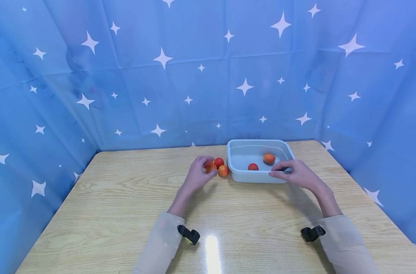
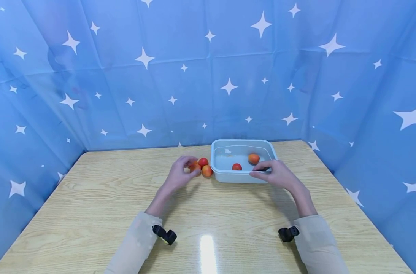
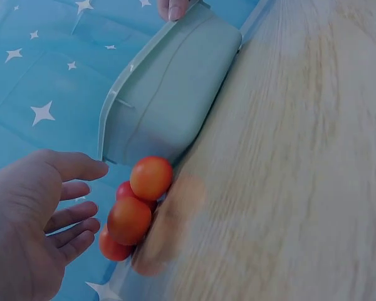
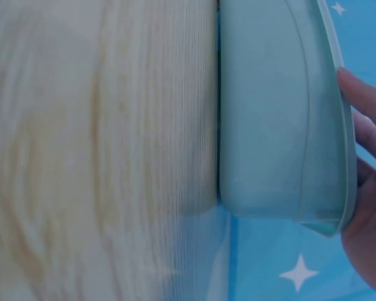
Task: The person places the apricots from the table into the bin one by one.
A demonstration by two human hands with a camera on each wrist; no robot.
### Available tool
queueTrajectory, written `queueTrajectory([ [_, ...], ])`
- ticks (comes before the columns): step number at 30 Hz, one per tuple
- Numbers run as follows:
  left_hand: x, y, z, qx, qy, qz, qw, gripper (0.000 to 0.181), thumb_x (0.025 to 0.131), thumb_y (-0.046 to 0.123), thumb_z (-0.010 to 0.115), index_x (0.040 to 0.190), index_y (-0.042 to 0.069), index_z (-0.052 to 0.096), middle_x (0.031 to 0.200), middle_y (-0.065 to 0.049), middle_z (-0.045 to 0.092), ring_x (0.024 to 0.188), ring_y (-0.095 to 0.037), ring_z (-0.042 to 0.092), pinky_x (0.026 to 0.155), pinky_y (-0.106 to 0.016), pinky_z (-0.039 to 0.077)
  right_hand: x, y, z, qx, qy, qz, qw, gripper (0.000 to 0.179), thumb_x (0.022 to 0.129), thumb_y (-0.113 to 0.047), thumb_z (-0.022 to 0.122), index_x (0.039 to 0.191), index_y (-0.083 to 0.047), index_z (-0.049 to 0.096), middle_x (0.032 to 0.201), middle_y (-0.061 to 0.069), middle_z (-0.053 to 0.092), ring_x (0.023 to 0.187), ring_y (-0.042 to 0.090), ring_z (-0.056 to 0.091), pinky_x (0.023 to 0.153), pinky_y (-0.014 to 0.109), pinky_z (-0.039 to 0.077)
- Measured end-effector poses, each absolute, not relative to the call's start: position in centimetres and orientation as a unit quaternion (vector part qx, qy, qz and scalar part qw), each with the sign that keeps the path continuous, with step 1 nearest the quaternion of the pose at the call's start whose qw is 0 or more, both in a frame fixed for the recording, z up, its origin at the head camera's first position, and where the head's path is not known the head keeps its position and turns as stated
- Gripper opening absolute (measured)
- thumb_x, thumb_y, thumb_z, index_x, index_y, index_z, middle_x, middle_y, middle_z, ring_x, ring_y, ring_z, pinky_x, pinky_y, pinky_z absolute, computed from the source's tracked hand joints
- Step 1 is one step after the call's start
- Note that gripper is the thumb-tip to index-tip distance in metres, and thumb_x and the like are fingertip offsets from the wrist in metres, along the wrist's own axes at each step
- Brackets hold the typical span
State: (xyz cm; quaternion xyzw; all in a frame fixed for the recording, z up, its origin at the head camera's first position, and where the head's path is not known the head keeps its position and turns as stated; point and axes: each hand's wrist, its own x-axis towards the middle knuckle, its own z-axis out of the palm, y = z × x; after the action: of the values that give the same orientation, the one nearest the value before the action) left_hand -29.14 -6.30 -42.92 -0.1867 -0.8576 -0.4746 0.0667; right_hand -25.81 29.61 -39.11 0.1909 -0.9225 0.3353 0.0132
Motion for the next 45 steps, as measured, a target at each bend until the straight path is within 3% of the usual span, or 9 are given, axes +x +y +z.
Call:
queueTrajectory([
  [21, -29.8, -6.9, -44.2, -0.195, -0.889, -0.412, 0.054, 0.035, 0.089, 0.012, 0.077, 0.121, 0.001, 0.069, 0.126, -0.015, 0.060, 0.114, -0.031, 0.055, 0.099, -0.042, 0.051, -25.9, 29.5, -39.1, 0.191, -0.923, 0.334, 0.014, 0.020, 0.094, -0.033, 0.073, 0.103, -0.015, 0.078, 0.096, -0.002, 0.072, 0.085, 0.022, 0.058, 0.068, 0.029, 0.049],
  [31, -29.6, -7.2, -44.3, -0.181, -0.888, -0.421, 0.034, 0.034, 0.088, 0.005, 0.077, 0.120, 0.002, 0.067, 0.115, -0.011, 0.060, 0.103, -0.027, 0.056, 0.094, -0.040, 0.052, -25.8, 29.4, -39.0, 0.188, -0.924, 0.334, 0.010, 0.021, 0.094, -0.034, 0.073, 0.103, -0.015, 0.077, 0.096, -0.002, 0.072, 0.086, 0.022, 0.057, 0.068, 0.030, 0.049],
  [45, -29.5, -7.1, -43.3, -0.166, -0.872, -0.460, 0.029, 0.037, 0.088, 0.006, 0.078, 0.123, 0.001, 0.066, 0.114, -0.012, 0.060, 0.100, -0.027, 0.056, 0.092, -0.039, 0.052, -25.8, 29.5, -39.1, 0.187, -0.925, 0.332, 0.013, 0.022, 0.094, -0.034, 0.073, 0.104, -0.015, 0.078, 0.097, -0.001, 0.072, 0.087, 0.023, 0.057, 0.068, 0.030, 0.048],
])
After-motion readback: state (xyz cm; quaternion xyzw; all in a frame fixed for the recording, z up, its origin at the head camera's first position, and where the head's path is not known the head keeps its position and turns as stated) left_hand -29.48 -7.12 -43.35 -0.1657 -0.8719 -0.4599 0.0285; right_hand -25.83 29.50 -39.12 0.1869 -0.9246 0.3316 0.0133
